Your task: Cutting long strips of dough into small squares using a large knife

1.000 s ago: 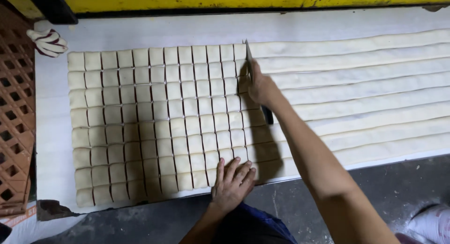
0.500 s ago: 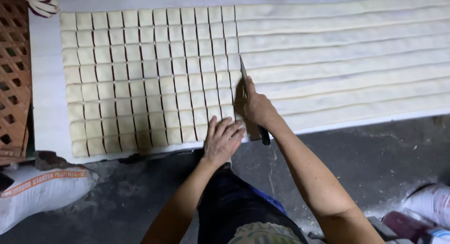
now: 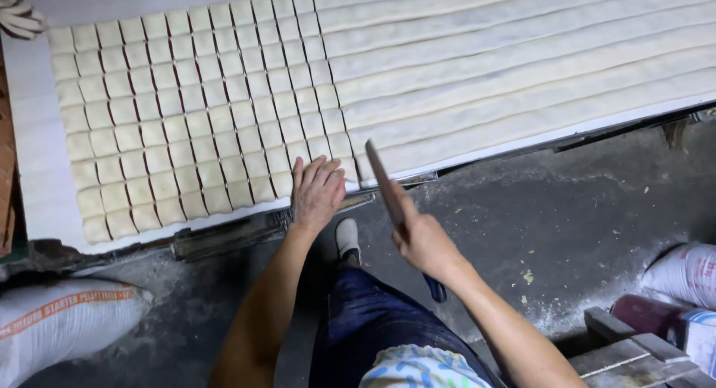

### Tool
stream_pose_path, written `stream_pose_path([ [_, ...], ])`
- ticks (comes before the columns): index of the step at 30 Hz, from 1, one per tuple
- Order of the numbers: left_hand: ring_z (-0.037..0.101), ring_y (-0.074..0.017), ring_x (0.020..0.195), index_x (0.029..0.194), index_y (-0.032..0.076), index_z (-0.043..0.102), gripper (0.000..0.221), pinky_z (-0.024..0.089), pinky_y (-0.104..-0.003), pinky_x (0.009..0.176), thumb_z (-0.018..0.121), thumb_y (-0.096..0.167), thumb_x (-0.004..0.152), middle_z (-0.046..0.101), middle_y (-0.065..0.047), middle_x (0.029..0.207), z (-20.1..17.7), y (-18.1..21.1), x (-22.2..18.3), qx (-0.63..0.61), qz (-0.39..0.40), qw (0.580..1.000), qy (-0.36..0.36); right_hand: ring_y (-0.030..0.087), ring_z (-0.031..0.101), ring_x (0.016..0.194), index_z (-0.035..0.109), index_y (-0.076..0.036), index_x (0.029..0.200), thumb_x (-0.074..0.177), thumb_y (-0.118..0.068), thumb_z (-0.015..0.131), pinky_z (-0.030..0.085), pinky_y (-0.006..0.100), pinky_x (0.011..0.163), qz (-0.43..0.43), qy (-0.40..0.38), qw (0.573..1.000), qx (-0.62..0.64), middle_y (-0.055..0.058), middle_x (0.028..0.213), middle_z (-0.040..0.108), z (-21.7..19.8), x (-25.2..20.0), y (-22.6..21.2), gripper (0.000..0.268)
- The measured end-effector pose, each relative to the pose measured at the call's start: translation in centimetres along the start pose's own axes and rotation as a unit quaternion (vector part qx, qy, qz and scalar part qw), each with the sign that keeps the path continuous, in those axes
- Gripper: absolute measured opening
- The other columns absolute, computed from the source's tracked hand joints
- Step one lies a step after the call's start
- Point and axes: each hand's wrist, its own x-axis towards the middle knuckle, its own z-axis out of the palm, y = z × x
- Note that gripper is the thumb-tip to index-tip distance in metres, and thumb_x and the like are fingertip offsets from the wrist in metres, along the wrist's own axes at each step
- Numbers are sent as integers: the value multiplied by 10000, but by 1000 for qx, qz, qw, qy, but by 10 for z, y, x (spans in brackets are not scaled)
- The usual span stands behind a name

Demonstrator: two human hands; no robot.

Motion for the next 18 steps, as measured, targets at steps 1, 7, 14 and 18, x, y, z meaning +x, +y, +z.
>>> stream_pose_path([
  [1,581,-304,1266,1134,155,705,195,299,-630,1165,693,245,961,666,-33,1266,-2,2,0,-20,-10,1000,-14,585,628,1099,156,-217,1631,900,-99,597,520,655,925,-5,41,999,17,403,1131,664,-11,5,-7,862],
  [7,511,-402,1304,1304,140,644,490,258,-719,1122,743,400,901,606,-107,1314,-19,23,34,-56,-4,997,-49,584,632,1096,103,-244,1638,933,-100,577,523,650,925,-53,147,987,29,409,1104,664,-48,138,-20,862],
  [14,532,-310,1273,1216,173,714,421,334,-643,1147,810,434,900,655,-25,1311,-17,13,47,-25,32,998,-38,492,626,663,26,-207,1642,919,-60,559,496,557,613,-88,186,979,2,306,784,674,-83,308,-39,910],
  [18,543,-312,1290,1205,168,687,359,340,-643,1137,783,373,926,657,-23,1337,-22,11,51,-47,13,998,-38,490,596,675,25,-243,1646,907,-78,534,466,561,640,-81,187,979,-12,292,776,661,-96,356,-52,913],
])
